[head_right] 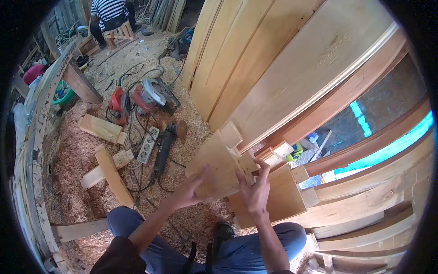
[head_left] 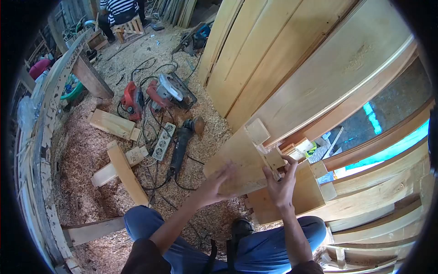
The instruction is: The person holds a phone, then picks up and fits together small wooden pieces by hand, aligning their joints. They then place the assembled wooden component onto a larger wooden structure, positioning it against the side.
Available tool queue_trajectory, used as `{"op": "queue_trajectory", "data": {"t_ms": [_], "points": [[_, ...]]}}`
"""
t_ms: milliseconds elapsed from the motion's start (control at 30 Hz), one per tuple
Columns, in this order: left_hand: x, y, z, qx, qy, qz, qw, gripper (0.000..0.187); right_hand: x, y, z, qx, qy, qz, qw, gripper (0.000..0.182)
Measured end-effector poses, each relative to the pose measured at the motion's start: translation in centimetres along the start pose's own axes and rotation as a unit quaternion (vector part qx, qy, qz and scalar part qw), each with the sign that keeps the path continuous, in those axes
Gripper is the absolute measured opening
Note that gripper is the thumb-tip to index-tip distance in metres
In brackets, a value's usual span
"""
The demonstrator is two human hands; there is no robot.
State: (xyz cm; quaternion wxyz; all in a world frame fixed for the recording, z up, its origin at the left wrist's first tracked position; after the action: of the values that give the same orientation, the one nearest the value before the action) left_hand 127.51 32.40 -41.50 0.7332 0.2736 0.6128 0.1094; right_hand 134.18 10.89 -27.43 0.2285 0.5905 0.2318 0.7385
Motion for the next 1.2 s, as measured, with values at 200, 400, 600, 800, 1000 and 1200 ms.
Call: {"op": "queue_trajectory", "data": {"t_ms": [200,400,600,800,1000,1200], "points": [[-4.1,-0.9,0.7,0.023,-0.049,-0.032,0.998,0.103,0.2,1.4,-1.4,-0.008,0.015,0.052,0.999,0.056],[-2.2,-2.4,1.2,0.042,-0.071,0.008,0.997,0.102,0.0,1.3,-1.5,-0.026,0.0,-0.016,1.0,0.055],[-1.3,-1.3,1.5,0.048,-0.048,0.045,0.997,0.1,-0.5,1.1,-1.4,-0.053,0.021,-0.051,0.997,0.056],[-0.9,-0.7,0.3,0.051,-0.033,0.077,0.995,0.095,0.1,0.9,-0.3,-0.037,0.05,-0.027,0.998,0.058],[-1.9,0.7,-0.6,0.027,-0.036,0.103,0.994,0.087,1.6,-0.1,-0.5,-0.003,0.069,-0.07,0.995,0.089],[-0.7,2.4,-3.6,-0.036,-0.001,0.11,0.993,0.075,5.6,-0.8,-2.9,-0.106,0.119,-0.221,0.962,0.095]]}}
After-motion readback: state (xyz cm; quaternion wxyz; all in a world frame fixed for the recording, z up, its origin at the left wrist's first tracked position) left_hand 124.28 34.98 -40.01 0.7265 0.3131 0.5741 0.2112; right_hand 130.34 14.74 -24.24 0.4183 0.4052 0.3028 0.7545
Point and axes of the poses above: each hand's wrist, its own z-axis towards the middle knuckle, its own y-axis out of the back of the hand, x = y × z, the point moved 4 cm from there along z, towards the middle knuckle, and after that the axes turned 1 degree about -z, right-handed, at the moved point
